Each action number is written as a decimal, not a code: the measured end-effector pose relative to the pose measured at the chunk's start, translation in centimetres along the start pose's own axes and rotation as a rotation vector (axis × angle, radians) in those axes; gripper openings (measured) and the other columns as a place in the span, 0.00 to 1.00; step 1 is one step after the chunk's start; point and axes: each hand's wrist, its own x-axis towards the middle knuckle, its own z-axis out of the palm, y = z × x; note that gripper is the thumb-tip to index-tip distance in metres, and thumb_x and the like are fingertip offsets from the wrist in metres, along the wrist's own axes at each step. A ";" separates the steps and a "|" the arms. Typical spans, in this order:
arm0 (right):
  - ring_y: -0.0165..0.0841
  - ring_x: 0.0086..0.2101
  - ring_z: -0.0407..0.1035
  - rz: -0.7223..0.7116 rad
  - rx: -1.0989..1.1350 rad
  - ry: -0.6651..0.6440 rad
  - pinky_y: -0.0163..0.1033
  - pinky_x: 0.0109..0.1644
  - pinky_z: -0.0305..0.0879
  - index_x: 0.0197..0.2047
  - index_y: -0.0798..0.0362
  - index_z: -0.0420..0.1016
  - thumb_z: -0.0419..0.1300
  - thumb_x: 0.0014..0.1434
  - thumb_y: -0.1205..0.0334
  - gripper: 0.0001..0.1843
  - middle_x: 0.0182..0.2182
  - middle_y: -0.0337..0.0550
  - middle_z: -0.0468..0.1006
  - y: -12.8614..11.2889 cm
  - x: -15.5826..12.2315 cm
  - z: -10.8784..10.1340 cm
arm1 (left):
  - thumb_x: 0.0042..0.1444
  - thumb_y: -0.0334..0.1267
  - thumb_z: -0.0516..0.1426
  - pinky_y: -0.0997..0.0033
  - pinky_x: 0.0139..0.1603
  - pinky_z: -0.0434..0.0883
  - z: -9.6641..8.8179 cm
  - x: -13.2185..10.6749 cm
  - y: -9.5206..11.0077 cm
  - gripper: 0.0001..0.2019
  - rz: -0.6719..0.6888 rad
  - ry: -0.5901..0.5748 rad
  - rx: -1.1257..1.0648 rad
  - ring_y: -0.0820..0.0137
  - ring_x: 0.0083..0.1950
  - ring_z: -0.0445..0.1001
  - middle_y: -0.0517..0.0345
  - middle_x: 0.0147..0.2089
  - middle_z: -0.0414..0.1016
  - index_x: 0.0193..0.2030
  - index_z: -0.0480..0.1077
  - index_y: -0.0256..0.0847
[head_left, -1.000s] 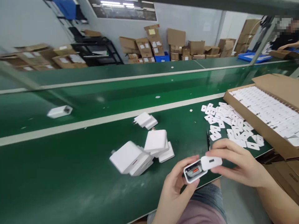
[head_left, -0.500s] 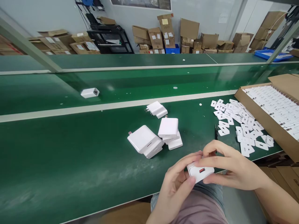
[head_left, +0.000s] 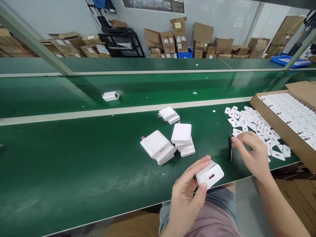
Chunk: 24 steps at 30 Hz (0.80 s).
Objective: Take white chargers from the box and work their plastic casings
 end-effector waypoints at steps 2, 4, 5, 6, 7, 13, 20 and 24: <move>0.34 0.29 0.69 0.036 0.105 -0.057 0.41 0.38 0.66 0.26 0.49 0.67 0.52 0.72 0.65 0.20 0.24 0.38 0.71 0.0 -0.3 -0.6 | 0.64 0.38 0.60 0.79 0.55 0.76 0.0 0.1 -0.1 0.13 -0.008 0.002 -0.016 0.66 0.61 0.77 0.55 0.59 0.80 0.53 0.79 0.51; 0.36 0.40 0.72 -0.022 0.189 -0.199 0.41 0.44 0.69 0.39 0.49 0.73 0.48 0.73 0.67 0.14 0.35 0.43 0.77 -1.1 -0.7 -0.7 | 0.63 0.39 0.61 0.80 0.56 0.75 0.2 0.3 0.0 0.12 -0.032 -0.003 -0.027 0.66 0.60 0.78 0.56 0.58 0.81 0.52 0.80 0.52; 0.37 0.48 0.71 -0.093 0.190 -0.273 0.43 0.50 0.69 0.48 0.50 0.73 0.49 0.72 0.66 0.12 0.43 0.46 0.77 -1.9 -1.0 -0.6 | 0.63 0.38 0.61 0.80 0.56 0.75 0.3 0.4 0.1 0.12 -0.042 -0.002 -0.033 0.67 0.60 0.78 0.57 0.57 0.82 0.51 0.80 0.53; 0.39 0.55 0.68 -0.171 0.171 -0.346 0.45 0.57 0.67 0.56 0.51 0.71 0.50 0.72 0.66 0.13 0.50 0.49 0.76 -2.5 -1.1 -0.4 | 0.62 0.38 0.62 0.80 0.55 0.75 0.4 0.4 0.2 0.12 -0.049 -0.001 -0.040 0.67 0.59 0.79 0.58 0.56 0.82 0.51 0.81 0.55; 0.41 0.59 0.64 -0.231 0.150 -0.400 0.47 0.61 0.64 0.60 0.51 0.69 0.51 0.72 0.64 0.16 0.54 0.50 0.74 -2.9 -1.2 -0.1 | 0.61 0.37 0.63 0.80 0.55 0.75 0.4 0.4 0.3 0.13 -0.054 0.000 -0.046 0.67 0.58 0.79 0.59 0.56 0.82 0.51 0.81 0.56; 0.37 0.50 0.71 0.181 0.322 -0.265 0.44 0.55 0.69 0.58 0.42 0.73 0.51 0.74 0.55 0.15 0.51 0.44 0.77 -0.9 -0.9 0.6 | 0.63 0.39 0.61 0.77 0.55 0.76 -0.2 -0.1 -0.2 0.13 -0.041 0.013 -0.057 0.63 0.61 0.77 0.52 0.58 0.81 0.52 0.80 0.49; 0.35 0.48 0.74 0.499 0.817 -0.573 0.38 0.52 0.72 0.61 0.40 0.73 0.60 0.67 0.47 0.21 0.49 0.42 0.80 -2.2 -3.2 1.3 | 0.61 0.37 0.62 0.75 0.55 0.77 -0.4 0.0 0.5 0.13 -0.039 -0.047 0.013 0.63 0.61 0.77 0.53 0.58 0.81 0.52 0.80 0.53; 0.36 0.50 0.76 0.614 1.051 -0.512 0.40 0.52 0.74 0.60 0.40 0.76 0.62 0.67 0.51 0.19 0.56 0.43 0.79 -3.0 -4.5 2.5 | 0.60 0.34 0.62 0.71 0.57 0.77 -0.5 -0.3 0.6 0.17 0.038 -0.085 0.118 0.62 0.64 0.75 0.53 0.59 0.80 0.55 0.78 0.53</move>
